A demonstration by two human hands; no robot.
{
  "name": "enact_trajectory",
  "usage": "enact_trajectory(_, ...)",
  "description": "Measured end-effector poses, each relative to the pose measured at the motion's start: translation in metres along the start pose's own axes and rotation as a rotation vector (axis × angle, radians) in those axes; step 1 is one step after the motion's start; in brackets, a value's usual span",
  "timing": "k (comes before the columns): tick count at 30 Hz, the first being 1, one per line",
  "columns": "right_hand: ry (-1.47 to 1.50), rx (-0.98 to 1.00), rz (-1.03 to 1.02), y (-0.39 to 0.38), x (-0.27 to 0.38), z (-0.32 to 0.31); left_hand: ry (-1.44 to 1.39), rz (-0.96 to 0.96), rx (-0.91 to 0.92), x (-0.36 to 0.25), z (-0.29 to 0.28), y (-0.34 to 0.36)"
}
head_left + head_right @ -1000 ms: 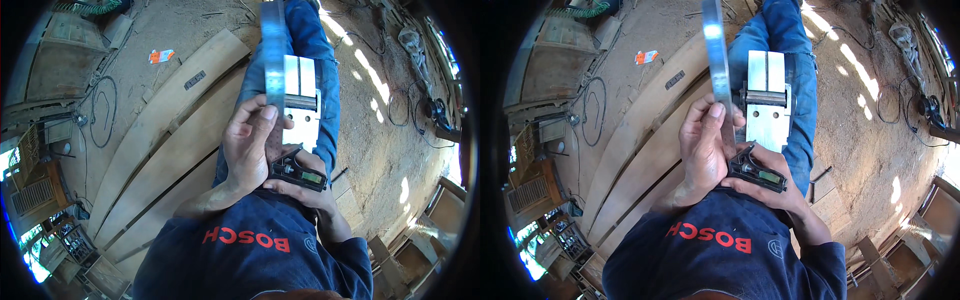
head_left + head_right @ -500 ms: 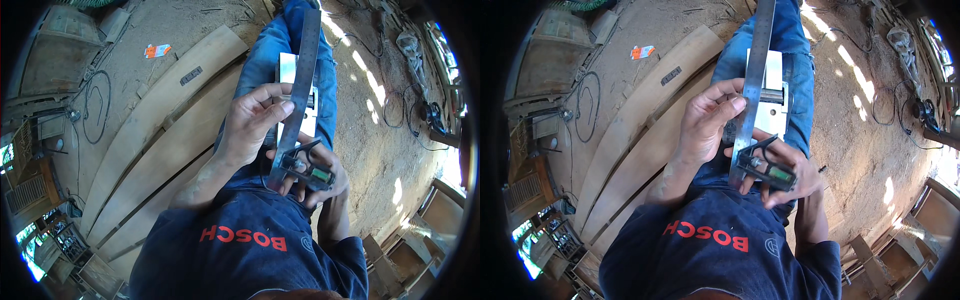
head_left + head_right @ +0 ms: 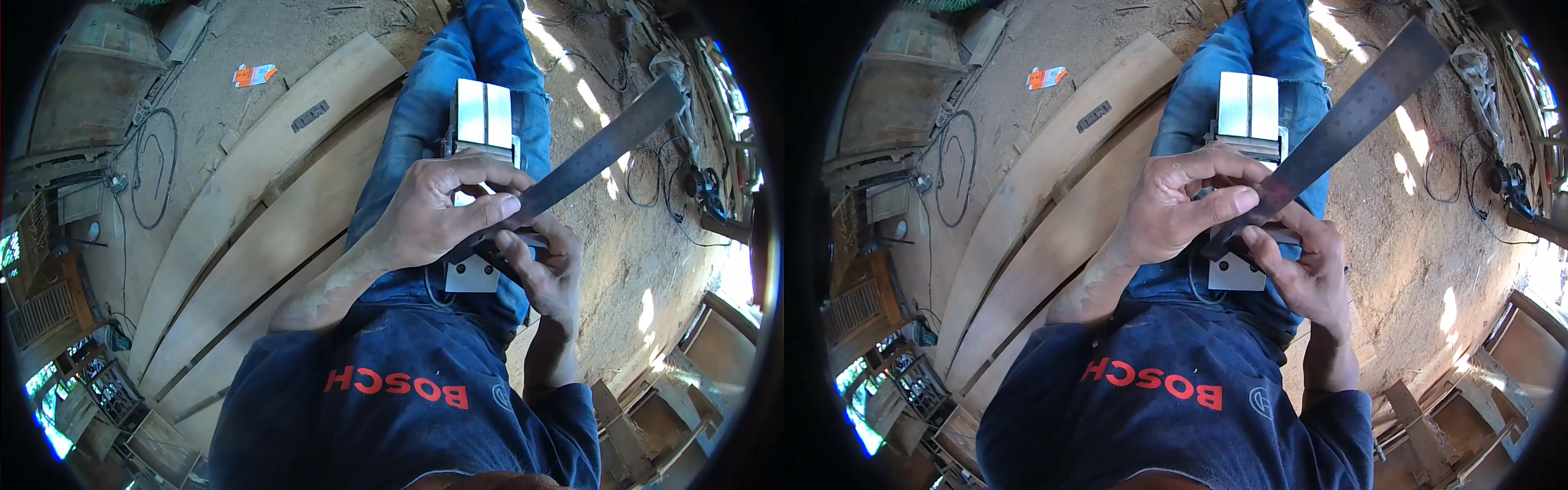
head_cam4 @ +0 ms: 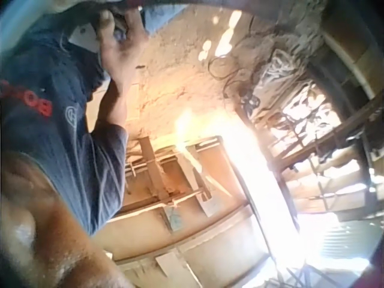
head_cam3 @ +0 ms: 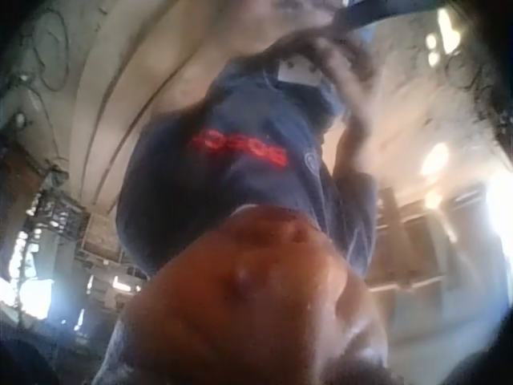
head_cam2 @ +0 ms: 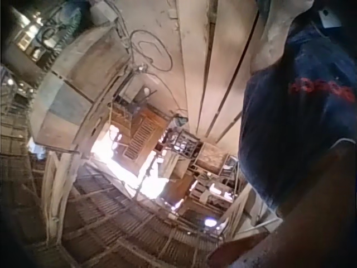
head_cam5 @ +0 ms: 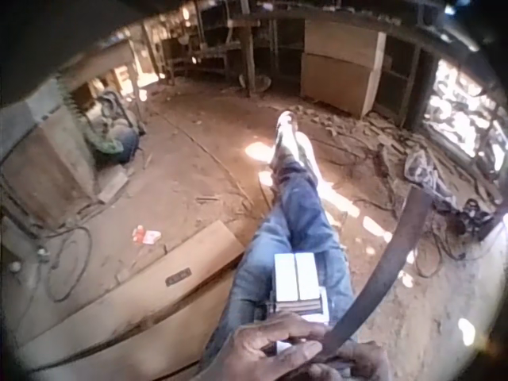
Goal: Adjusting the blade depth of a manual hand planer and checking it with a combination square.
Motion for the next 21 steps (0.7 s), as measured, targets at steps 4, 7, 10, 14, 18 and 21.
enact_trajectory(4, -0.009, -0.111, -0.239, -0.004, 0.023, -0.015, 0.025, -0.138, -0.212, 0.018, -0.024, -0.017)
enact_trajectory(7, -0.017, -0.196, -0.33, -0.004, 0.03, -0.041, 0.386, -0.234, -0.314, 0.04, -0.049, -0.032)
enact_trajectory(10, -0.044, -0.329, -0.333, 0.001, 0.035, -0.056, 0.528, -0.254, -0.346, 0.049, -0.054, -0.034)
enact_trajectory(14, -0.157, -0.525, -0.247, 0.006, 0.043, -0.073, 0.602, -0.216, -0.342, 0.048, -0.053, -0.028)
enact_trajectory(18, -0.28, -0.408, -0.308, 0.016, 0.051, -0.075, 0.336, -0.415, -0.338, 0.07, -0.059, -0.023)
enact_trajectory(21, -0.42, -0.375, -0.316, 0.025, 0.06, -0.067, 0.446, -0.342, -0.389, 0.067, -0.056, -0.024)
Point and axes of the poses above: each hand's wrist, its own y-axis towards the middle knuckle, its own z-axis out of the palm, x = y × z, the point moved 10 cm from there along y, towards the middle knuckle, and after that the axes turned 10 degrees about x, right-handed, at the moved point
